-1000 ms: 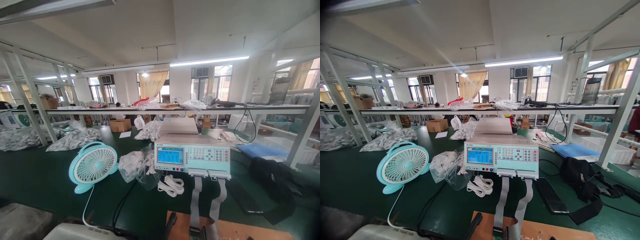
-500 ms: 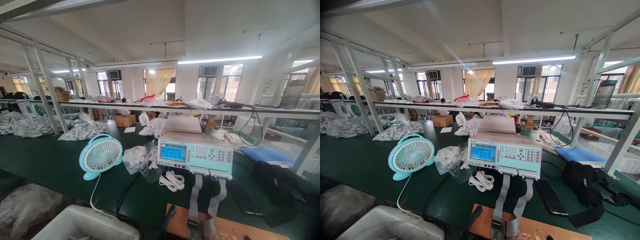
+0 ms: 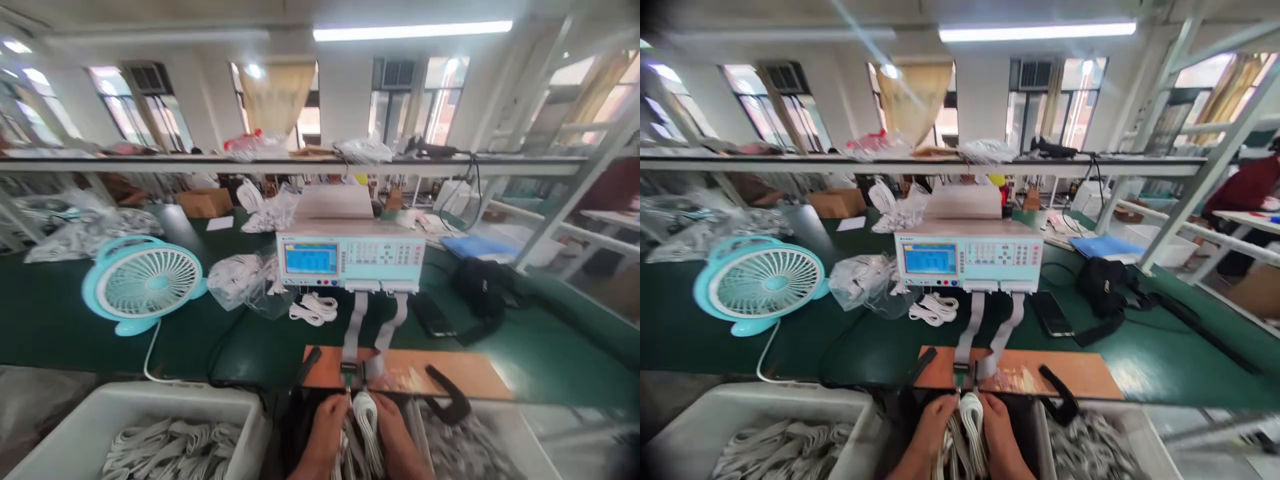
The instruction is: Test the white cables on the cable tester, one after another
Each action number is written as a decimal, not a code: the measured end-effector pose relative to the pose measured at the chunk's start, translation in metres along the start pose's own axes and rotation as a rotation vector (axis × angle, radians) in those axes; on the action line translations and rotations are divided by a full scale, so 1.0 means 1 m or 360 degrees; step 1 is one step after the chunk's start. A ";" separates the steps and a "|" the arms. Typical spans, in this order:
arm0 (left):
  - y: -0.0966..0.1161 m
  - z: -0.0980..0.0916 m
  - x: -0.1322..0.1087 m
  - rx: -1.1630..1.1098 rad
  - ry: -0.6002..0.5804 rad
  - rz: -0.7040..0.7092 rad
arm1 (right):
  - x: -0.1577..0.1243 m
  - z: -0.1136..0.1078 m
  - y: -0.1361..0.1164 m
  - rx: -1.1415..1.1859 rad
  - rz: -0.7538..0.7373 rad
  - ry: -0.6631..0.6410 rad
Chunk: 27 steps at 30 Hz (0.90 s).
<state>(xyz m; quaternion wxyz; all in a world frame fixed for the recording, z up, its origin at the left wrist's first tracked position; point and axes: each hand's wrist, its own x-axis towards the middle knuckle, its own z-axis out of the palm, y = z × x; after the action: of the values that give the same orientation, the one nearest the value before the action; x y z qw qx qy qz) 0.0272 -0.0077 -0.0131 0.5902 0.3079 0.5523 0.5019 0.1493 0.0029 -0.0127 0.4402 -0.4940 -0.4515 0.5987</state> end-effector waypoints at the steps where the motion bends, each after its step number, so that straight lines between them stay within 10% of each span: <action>1: -0.001 0.002 -0.004 -0.0020 0.0045 -0.0033 | -0.002 0.002 0.004 0.0226 0.0108 0.0059; 8: -0.005 0.008 -0.029 -0.0074 -0.0187 -0.0241 | -0.034 0.001 0.008 0.0539 0.0293 0.0004; 12: -0.018 0.007 -0.034 -0.0201 -0.0364 -0.0613 | -0.053 -0.069 0.013 0.0217 0.0388 0.0144; 17: -0.019 0.009 -0.041 -0.0492 -0.0454 -0.0574 | -0.068 -0.160 0.024 -0.1124 0.0040 0.0480; 22: -0.022 0.020 -0.050 -0.0311 -0.0427 -0.0467 | -0.080 -0.103 0.011 -0.1012 -0.0223 -0.0102; 27: -0.023 0.019 -0.058 0.0377 -0.0383 -0.0005 | -0.076 -0.047 0.002 -0.0897 -0.0460 -0.0223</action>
<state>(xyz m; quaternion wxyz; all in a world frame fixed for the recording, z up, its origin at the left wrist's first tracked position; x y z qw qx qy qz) 0.0583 -0.0650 -0.0106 0.6124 0.4322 0.5335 0.3918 0.2047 -0.0666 -0.0050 0.3343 -0.4848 -0.6942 0.4140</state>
